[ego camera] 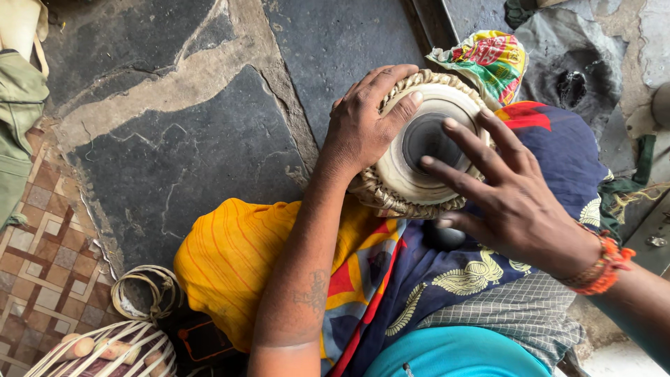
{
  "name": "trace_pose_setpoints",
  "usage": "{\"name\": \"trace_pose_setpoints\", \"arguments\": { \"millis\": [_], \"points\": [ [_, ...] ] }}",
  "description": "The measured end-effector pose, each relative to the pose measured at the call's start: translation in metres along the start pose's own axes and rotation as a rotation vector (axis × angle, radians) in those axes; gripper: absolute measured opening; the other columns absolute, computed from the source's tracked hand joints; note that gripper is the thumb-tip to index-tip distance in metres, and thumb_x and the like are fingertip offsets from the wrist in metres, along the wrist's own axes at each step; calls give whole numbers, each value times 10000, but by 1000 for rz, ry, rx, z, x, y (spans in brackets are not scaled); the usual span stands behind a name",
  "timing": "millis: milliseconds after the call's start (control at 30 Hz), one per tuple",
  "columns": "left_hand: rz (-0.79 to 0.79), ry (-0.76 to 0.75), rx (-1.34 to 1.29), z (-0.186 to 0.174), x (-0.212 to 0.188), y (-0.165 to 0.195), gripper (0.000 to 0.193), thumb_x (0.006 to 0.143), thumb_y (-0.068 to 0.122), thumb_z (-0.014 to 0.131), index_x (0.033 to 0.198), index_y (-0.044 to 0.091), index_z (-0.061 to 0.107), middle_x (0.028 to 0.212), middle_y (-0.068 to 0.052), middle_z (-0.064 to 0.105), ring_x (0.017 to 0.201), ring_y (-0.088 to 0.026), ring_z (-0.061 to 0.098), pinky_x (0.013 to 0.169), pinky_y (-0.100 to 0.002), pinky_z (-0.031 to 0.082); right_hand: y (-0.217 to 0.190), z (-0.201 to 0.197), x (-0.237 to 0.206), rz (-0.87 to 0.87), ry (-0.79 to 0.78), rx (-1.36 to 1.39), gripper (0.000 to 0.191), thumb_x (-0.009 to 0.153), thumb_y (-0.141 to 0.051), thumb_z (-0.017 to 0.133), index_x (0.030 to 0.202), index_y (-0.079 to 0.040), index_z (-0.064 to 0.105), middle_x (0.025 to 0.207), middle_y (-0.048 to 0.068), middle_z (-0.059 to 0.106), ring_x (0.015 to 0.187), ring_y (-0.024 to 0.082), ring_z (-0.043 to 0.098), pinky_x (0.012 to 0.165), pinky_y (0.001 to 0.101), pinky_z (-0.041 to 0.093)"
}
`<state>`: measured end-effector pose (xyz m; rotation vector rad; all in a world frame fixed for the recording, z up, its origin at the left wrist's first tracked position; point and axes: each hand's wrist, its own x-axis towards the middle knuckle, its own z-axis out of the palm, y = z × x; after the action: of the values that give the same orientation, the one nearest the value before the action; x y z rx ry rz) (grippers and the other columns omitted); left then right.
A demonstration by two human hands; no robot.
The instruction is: The person sits on the floor with a tabla drum on their lap and rubs black tuning paste onto the drum's playing surface by hand, pressing and spreading it in circular motions. They briefly reach toward a metal cup and a cloth on the floor before resuming working the paste into the drum head.
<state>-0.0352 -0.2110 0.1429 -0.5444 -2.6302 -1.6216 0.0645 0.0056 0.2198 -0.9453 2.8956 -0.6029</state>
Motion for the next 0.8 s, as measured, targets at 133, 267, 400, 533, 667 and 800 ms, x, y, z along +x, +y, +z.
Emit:
{"name": "trace_pose_setpoints", "arguments": {
  "millis": [133,267,400,533,667,800],
  "points": [
    [8,-2,25,0,0,1,408,1015,402,612,1322,137,653,1327,-75,691,1241,-280,668,1050,-403,520,-8,2,11,26,4,-99,691,809,-475,704,1453,-283,546,1622,134,356,1463,481,306,1123,596,326],
    [20,-7,16,-1,1,1,405,1021,398,608,1331,140,650,1336,-69,694,1254,-278,673,1065,-399,528,-11,-2,23,9,53,-157,677,819,-418,725,1455,-260,560,1598,144,400,1391,454,391,1141,565,368],
    [35,-26,14,-2,2,-1,429,1018,415,613,1341,136,644,1344,-76,684,1263,-283,662,1065,-404,521,-6,-6,26,24,82,-117,655,899,-396,712,1490,-163,553,1597,202,409,1390,462,410,1164,554,380],
    [22,-23,3,-2,2,-3,444,1014,439,610,1339,140,645,1342,-73,684,1262,-278,662,1061,-401,518,3,-13,15,47,59,60,646,917,-407,666,1483,-128,531,1624,224,381,1481,456,374,1199,545,362],
    [-11,-11,-8,0,1,-4,452,1007,453,610,1335,144,647,1339,-68,686,1254,-271,669,1058,-395,521,6,-11,2,0,4,102,669,858,-463,651,1457,-182,553,1628,201,364,1520,459,314,1216,568,319],
    [14,19,18,2,-1,-3,427,1013,429,614,1328,144,652,1335,-63,694,1256,-269,674,1066,-393,527,-1,0,1,-31,14,16,665,828,-484,679,1435,-237,569,1634,168,328,1507,491,254,1188,608,284]
  ]
}}
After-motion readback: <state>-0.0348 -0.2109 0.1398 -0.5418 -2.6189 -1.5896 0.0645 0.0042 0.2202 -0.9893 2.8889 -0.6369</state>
